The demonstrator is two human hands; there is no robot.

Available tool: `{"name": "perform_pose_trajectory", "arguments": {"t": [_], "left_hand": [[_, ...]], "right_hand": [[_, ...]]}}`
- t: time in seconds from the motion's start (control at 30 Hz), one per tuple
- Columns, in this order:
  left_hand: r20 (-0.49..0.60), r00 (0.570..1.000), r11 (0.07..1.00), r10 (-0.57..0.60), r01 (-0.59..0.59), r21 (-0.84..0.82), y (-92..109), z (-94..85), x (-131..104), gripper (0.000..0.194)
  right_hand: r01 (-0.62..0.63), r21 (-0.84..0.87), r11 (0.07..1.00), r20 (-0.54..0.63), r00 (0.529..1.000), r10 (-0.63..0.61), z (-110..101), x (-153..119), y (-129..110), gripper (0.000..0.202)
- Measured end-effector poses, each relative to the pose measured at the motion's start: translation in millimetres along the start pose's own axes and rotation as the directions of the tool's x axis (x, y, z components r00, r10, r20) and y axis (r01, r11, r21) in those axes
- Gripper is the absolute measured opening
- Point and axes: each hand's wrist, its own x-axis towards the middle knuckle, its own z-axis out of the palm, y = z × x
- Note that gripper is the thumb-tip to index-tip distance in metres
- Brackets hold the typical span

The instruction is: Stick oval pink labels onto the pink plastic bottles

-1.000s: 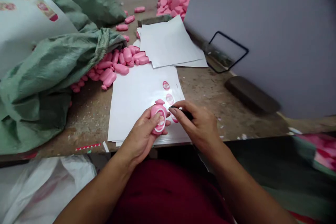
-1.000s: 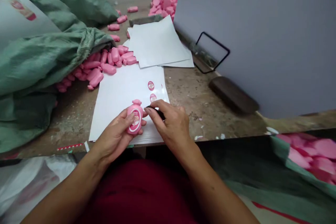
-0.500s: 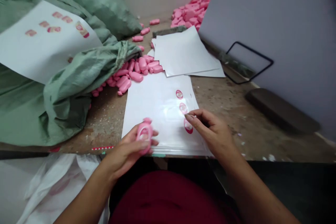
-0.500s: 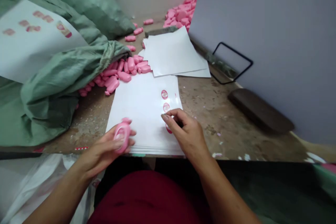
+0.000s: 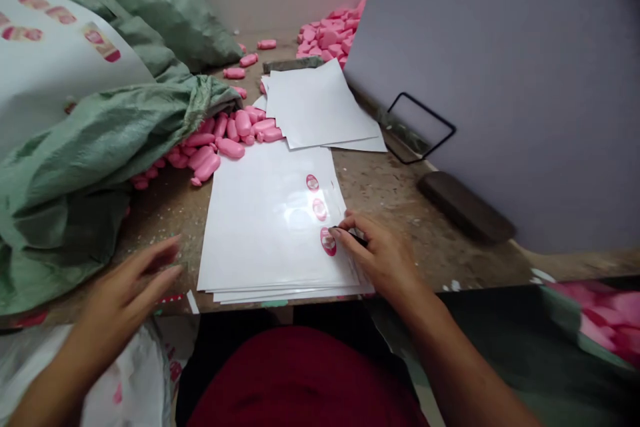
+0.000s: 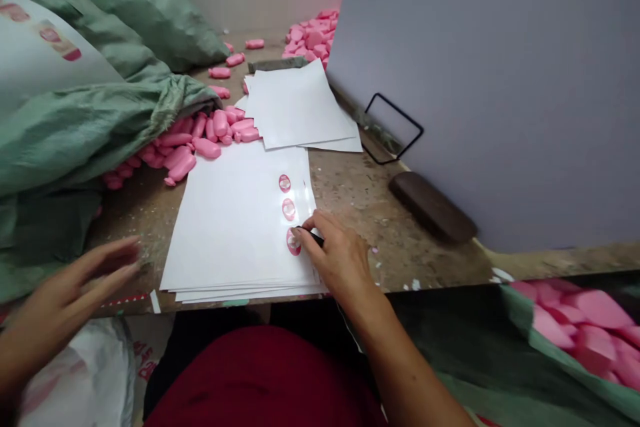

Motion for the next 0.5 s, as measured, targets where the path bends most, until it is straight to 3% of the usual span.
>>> {"name": "perform_pose_trajectory", "arguments": {"t": [0.03, 0.07, 0.13, 0.17, 0.2, 0.23, 0.3, 0.5], "left_hand": [[-0.003, 0.988, 0.987, 0.154, -0.154, -0.05, 29, 19.8, 16, 0.043], [0.007, 0.949, 0.945, 0.314, -0.312, -0.096, 56, 41.3, 31, 0.039], [0.017, 0.817, 0.81, 0.576, -0.568, -0.147, 97, 84.3, 52, 0.035], [0.056, 0.751, 0.749, 0.658, -0.645, -0.15, 110, 103.2, 59, 0.035], [0.094, 0.722, 0.727, 0.685, -0.672, -0.14, 118, 118.9, 64, 0.037], [0.131, 0.71, 0.722, 0.691, -0.68, -0.127, 123, 130.4, 66, 0.04], [0.189, 0.728, 0.752, 0.659, -0.648, -0.122, 122, 140.5, 66, 0.044], [0.282, 0.768, 0.813, 0.575, -0.5, -0.298, 108, 121.4, 61, 0.041]], "right_hand": [[0.025, -0.011, 1.0, 0.002, 1.0, -0.025, 0, -1, -3, 0.018], [0.053, -0.02, 0.998, 0.0, 0.999, -0.053, 0, -1, -6, 0.018], [0.094, -0.032, 0.995, -0.003, 0.996, -0.094, -1, 0, -8, 0.02], [0.098, -0.035, 0.995, 0.002, 0.995, -0.098, -2, 1, -7, 0.02], [0.091, -0.037, 0.995, 0.01, 0.996, -0.091, -3, 1, -6, 0.021], [0.081, -0.037, 0.996, 0.021, 0.997, -0.08, -3, 2, -5, 0.02], [0.075, -0.04, 0.996, 0.046, 0.996, -0.073, -4, 2, -2, 0.019], [0.095, -0.13, 0.987, 0.088, 0.993, -0.084, 0, 1, -7, 0.016]]}}
